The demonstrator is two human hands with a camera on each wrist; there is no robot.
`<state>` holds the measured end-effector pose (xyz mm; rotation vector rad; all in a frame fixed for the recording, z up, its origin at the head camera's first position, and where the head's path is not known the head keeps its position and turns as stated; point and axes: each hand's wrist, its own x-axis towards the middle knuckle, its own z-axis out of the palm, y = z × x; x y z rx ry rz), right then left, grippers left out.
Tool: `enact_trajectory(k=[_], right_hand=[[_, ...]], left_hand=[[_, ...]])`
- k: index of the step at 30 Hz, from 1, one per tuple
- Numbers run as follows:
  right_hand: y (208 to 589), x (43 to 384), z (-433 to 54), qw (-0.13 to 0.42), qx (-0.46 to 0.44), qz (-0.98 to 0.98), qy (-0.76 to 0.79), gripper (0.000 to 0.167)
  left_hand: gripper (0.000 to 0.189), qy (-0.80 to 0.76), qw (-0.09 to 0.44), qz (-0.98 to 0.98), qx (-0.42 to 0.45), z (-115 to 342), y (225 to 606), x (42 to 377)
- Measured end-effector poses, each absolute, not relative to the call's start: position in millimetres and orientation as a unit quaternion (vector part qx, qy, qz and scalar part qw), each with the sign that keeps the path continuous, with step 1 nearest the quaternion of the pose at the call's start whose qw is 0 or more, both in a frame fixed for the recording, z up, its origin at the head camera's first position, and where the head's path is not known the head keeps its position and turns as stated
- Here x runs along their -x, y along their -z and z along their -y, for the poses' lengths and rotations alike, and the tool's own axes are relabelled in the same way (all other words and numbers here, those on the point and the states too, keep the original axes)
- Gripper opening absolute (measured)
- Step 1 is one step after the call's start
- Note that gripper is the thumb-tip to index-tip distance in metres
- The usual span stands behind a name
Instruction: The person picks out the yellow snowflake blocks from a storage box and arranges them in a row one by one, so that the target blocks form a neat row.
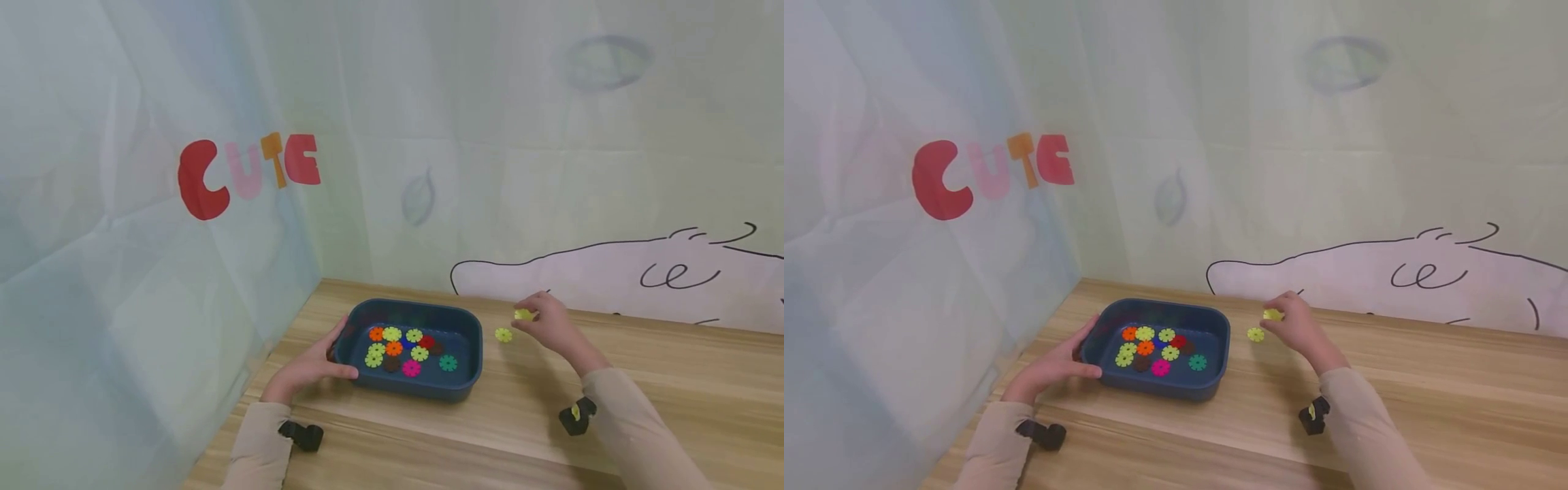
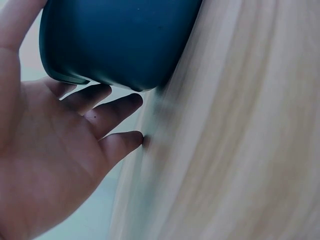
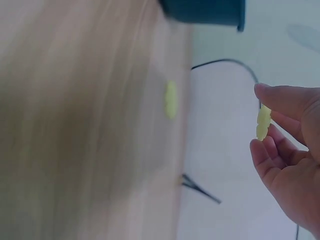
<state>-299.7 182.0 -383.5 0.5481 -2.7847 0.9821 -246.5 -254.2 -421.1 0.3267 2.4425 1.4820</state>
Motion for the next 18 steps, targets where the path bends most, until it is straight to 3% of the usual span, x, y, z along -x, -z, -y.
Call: enact_trajectory(k=[18], right_hand=[[424, 315, -200, 0.038, -0.162, 0.934, -0.315, 0.031]], left_hand=[[0.112, -0.505, 0.128, -0.846, -0.112, 254, 423, 246]])
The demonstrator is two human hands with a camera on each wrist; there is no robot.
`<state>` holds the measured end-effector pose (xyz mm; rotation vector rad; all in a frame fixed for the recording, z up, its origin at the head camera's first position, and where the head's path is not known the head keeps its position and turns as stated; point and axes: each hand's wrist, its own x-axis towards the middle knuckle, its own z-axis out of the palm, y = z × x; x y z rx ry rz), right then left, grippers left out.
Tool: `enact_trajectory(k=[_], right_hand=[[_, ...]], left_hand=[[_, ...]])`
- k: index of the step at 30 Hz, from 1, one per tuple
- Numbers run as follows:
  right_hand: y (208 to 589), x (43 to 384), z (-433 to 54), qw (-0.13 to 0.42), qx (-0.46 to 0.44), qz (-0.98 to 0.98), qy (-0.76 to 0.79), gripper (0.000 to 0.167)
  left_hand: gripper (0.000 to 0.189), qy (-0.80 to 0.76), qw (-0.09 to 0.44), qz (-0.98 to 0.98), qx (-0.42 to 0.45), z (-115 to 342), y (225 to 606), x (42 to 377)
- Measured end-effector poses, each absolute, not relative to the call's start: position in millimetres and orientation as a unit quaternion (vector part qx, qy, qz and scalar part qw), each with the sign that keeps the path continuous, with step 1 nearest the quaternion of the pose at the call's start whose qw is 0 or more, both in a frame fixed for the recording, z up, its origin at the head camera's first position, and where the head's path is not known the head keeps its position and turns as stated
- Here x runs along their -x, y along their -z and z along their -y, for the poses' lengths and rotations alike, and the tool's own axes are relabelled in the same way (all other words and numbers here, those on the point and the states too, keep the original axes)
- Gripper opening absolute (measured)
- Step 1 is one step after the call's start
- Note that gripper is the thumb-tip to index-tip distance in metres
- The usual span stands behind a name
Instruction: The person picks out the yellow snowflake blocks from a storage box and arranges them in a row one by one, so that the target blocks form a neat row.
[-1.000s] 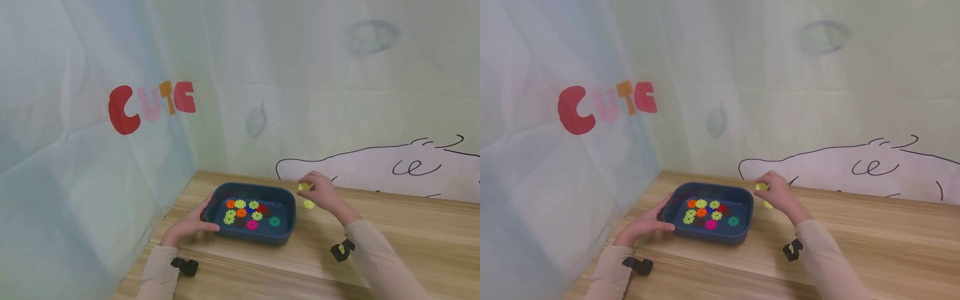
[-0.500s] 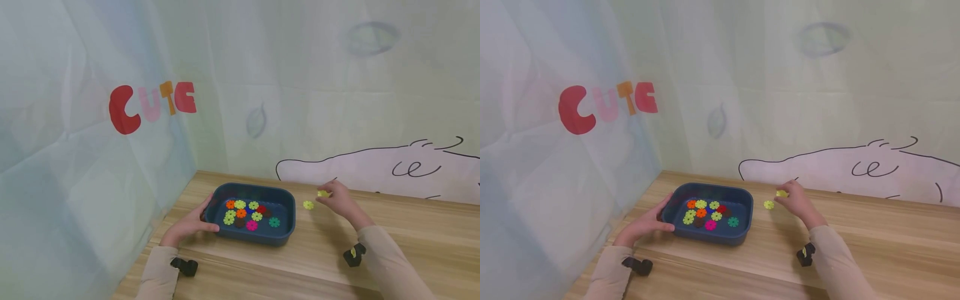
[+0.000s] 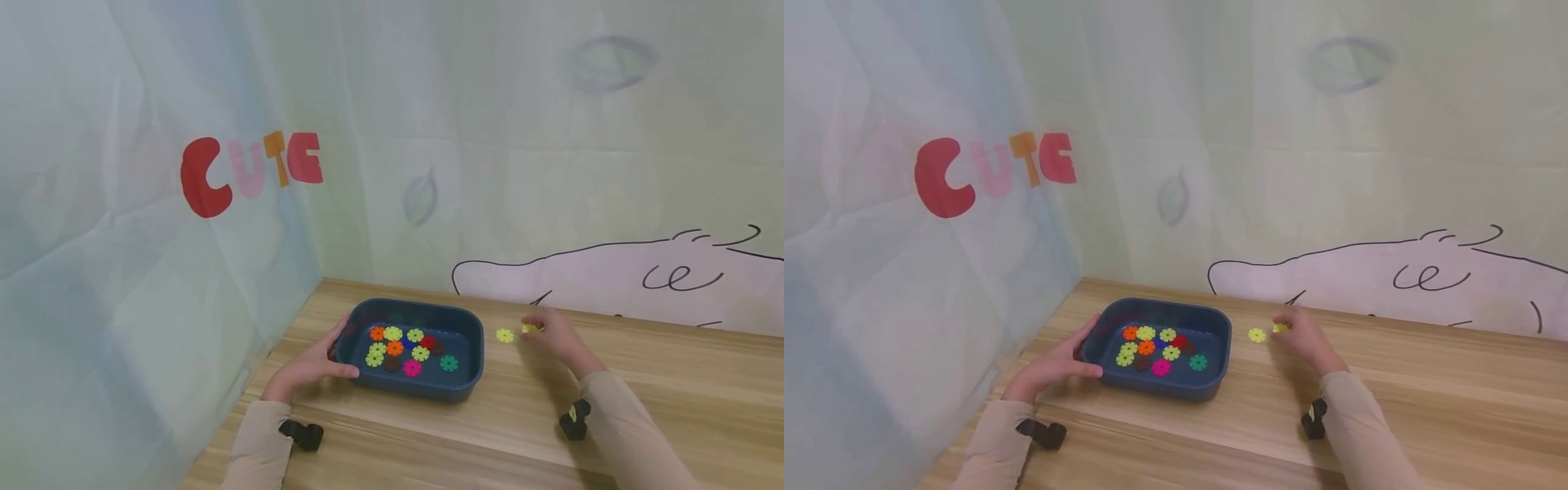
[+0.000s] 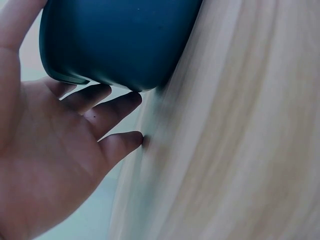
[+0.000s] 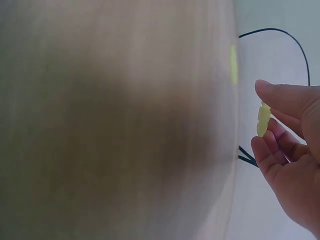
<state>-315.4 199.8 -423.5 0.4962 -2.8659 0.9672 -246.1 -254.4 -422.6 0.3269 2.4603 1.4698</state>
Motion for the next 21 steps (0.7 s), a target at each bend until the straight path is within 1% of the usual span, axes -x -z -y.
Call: enact_trajectory(k=[7, 12, 21], right_hand=[[434, 322, -201, 0.038, -0.168, 0.933, -0.316, 0.031], [435, 323, -201, 0.037, -0.178, 0.933, -0.31, 0.031], [434, 324, -202, 0.011, -0.174, 0.932, -0.318, 0.031]], left_hand=[[0.112, -0.501, 0.128, -0.85, -0.106, 254, 424, 246], [0.113, -0.498, 0.126, -0.851, -0.108, 254, 424, 247], [0.113, -0.503, 0.131, -0.848, -0.104, 253, 423, 246]])
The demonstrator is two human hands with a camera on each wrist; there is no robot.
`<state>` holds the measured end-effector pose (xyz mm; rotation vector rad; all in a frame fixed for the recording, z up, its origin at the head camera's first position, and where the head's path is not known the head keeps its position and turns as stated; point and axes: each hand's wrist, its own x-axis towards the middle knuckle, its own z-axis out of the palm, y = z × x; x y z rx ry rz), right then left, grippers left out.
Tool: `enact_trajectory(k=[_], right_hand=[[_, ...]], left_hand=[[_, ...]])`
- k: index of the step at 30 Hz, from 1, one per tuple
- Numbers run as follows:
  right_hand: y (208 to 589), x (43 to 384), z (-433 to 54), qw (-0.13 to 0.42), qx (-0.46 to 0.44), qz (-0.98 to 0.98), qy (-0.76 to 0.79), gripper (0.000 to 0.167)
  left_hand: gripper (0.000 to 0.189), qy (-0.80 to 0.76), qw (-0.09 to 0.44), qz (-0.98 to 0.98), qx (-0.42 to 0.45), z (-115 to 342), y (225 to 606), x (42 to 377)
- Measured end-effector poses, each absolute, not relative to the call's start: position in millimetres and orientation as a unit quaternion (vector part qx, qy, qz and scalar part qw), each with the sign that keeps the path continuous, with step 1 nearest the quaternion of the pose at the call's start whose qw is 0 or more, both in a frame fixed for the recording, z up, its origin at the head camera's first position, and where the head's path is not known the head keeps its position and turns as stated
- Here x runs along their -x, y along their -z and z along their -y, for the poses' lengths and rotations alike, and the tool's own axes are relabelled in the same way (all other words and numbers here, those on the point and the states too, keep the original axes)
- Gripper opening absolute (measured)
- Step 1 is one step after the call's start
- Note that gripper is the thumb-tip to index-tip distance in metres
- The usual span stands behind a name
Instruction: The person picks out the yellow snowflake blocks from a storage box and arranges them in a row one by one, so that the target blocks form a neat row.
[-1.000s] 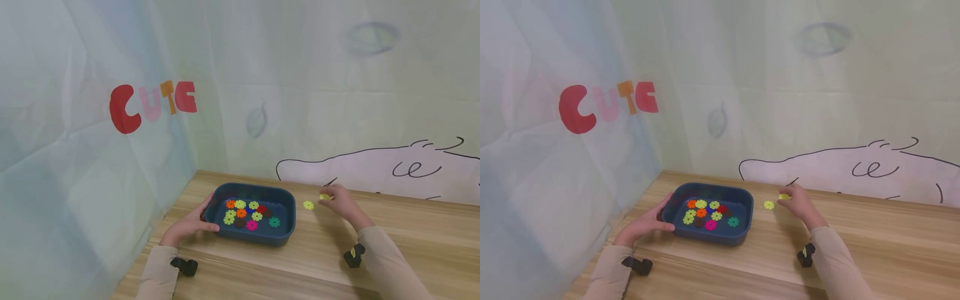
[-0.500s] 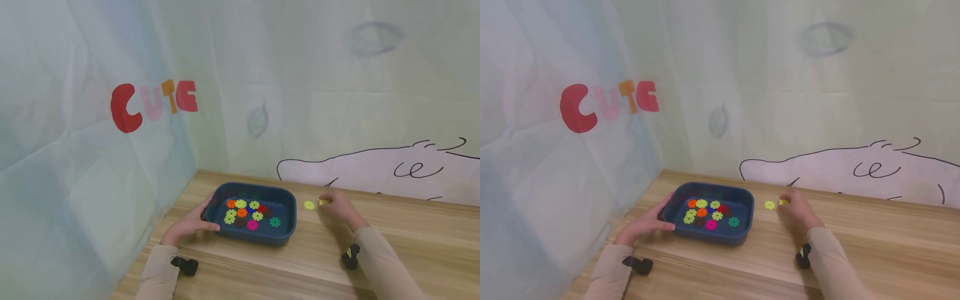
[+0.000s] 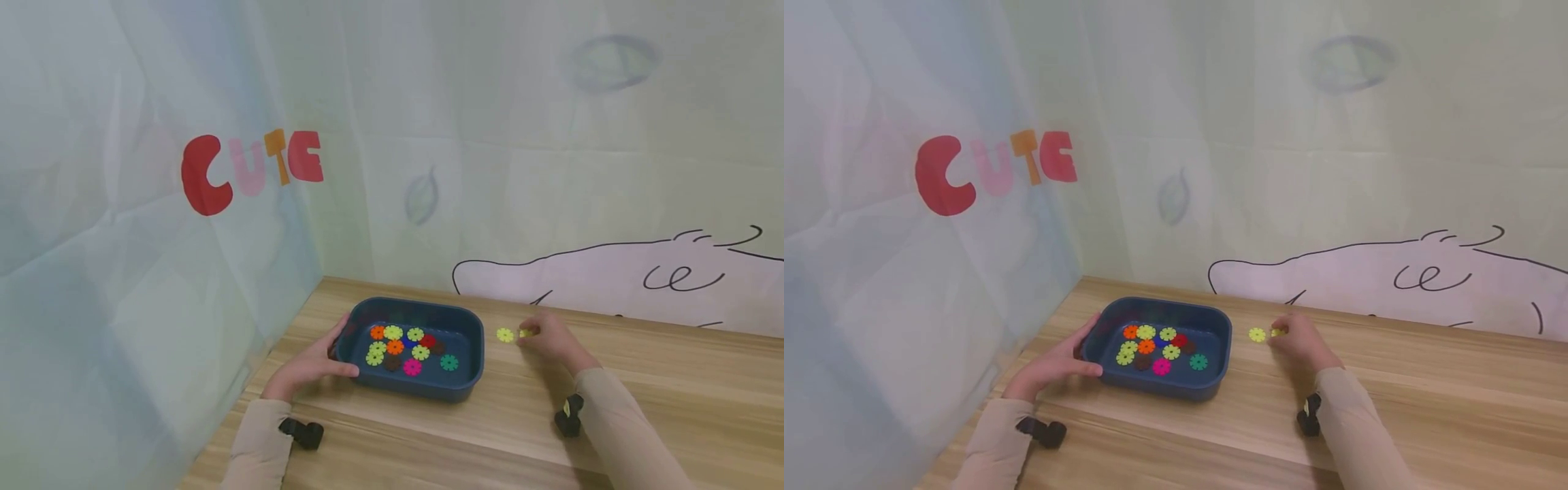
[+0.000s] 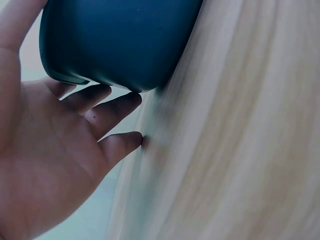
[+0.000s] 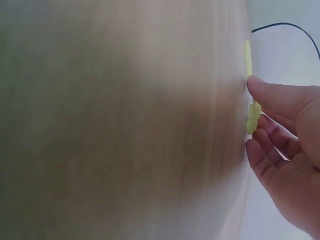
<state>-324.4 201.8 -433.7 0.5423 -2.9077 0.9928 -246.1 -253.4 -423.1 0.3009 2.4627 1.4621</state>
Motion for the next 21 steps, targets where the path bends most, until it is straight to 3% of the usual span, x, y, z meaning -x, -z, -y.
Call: enact_trajectory(k=[21], right_hand=[[432.9, 324.4, -195.7, -0.038, -0.136, 0.94, -0.311, 0.03]], left_hand=[[0.112, -0.512, 0.128, -0.842, -0.111, 252.8, 421.4, 245.4]])
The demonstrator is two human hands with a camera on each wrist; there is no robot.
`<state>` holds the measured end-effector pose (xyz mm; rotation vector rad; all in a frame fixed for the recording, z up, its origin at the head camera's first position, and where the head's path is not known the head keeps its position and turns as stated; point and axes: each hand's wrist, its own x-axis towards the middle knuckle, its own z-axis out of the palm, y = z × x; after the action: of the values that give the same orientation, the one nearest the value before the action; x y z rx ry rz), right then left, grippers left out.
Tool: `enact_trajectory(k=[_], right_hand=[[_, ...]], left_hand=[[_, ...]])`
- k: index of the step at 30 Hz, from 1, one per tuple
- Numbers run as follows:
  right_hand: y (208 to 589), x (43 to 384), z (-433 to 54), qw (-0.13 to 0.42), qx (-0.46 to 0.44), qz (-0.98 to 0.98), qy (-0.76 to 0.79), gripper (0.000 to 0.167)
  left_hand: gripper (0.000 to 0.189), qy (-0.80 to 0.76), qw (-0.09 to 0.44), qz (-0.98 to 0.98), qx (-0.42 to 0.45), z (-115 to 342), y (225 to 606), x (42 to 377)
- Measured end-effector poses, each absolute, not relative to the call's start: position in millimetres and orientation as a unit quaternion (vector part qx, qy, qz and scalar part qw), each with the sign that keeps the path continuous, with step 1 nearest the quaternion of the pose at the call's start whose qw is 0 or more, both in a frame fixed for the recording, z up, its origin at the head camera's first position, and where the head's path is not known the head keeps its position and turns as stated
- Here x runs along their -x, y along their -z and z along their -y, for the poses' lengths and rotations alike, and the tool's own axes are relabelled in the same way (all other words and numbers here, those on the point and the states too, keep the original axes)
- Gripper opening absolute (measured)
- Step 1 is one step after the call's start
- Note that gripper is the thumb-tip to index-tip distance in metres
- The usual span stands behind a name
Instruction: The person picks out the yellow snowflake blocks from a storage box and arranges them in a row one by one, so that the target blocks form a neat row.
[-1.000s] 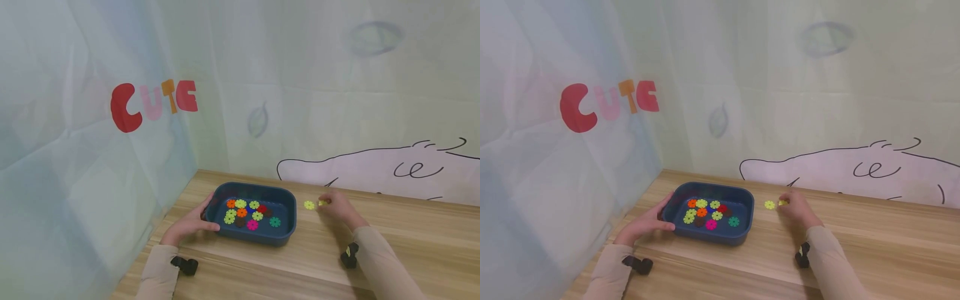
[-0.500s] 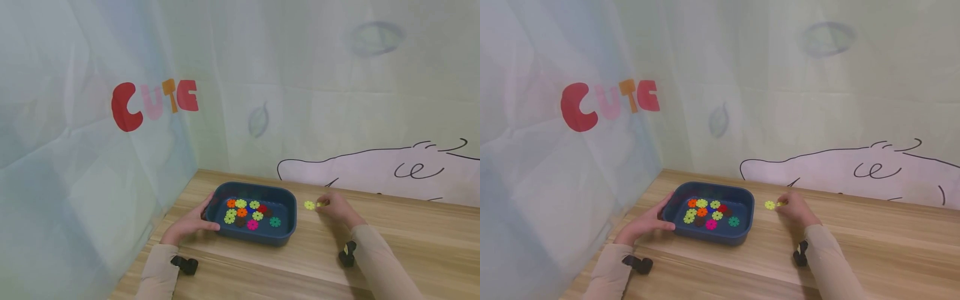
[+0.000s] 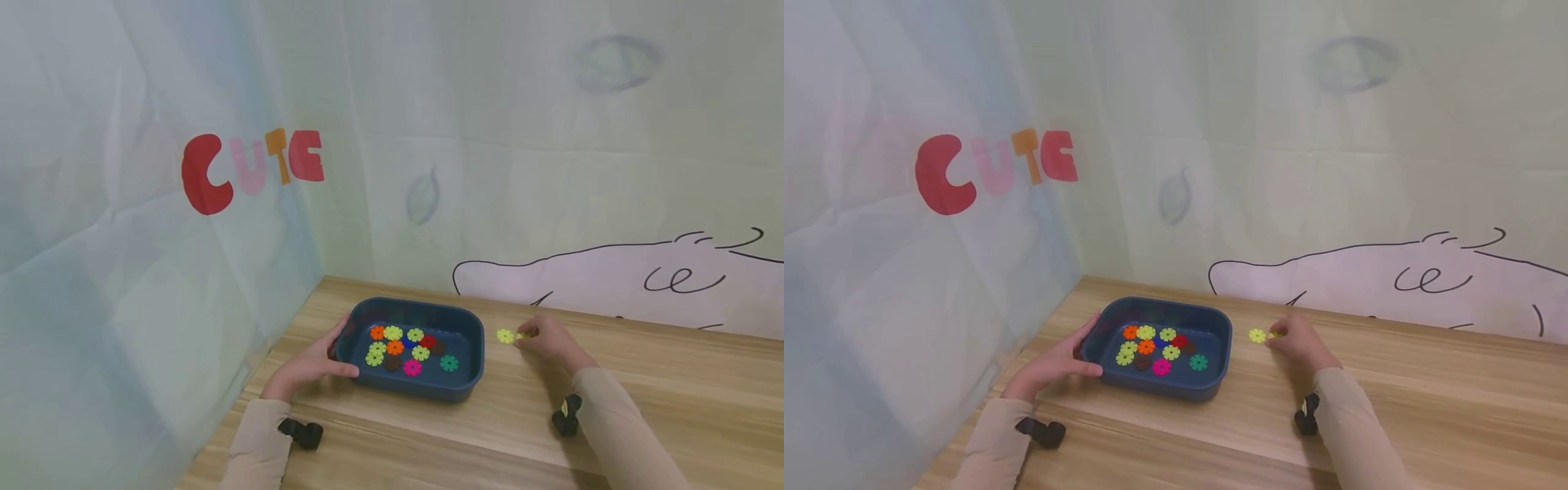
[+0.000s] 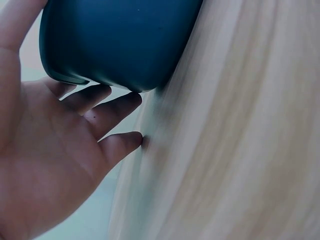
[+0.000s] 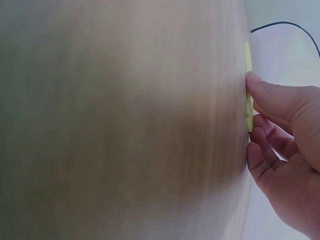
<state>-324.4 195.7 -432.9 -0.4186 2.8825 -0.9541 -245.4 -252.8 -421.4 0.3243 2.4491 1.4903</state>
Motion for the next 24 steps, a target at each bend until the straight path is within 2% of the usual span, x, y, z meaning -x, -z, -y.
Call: enact_trajectory(k=[6, 12, 24], right_hand=[[431, 322, -196, 0.044, 0.128, -0.94, 0.314, 0.032], [423, 321, -198, 0.052, 0.12, -0.94, 0.317, 0.043], [373, 313, -173, -0.034, 0.18, -0.922, 0.342, 0.039]], left_hand=[[0.113, -0.502, 0.13, -0.849, -0.103, 252, 423, 245], [0.113, -0.503, 0.131, -0.849, -0.1, 252, 424, 245], [0.113, -0.509, 0.13, -0.843, -0.11, 253, 422, 244]])
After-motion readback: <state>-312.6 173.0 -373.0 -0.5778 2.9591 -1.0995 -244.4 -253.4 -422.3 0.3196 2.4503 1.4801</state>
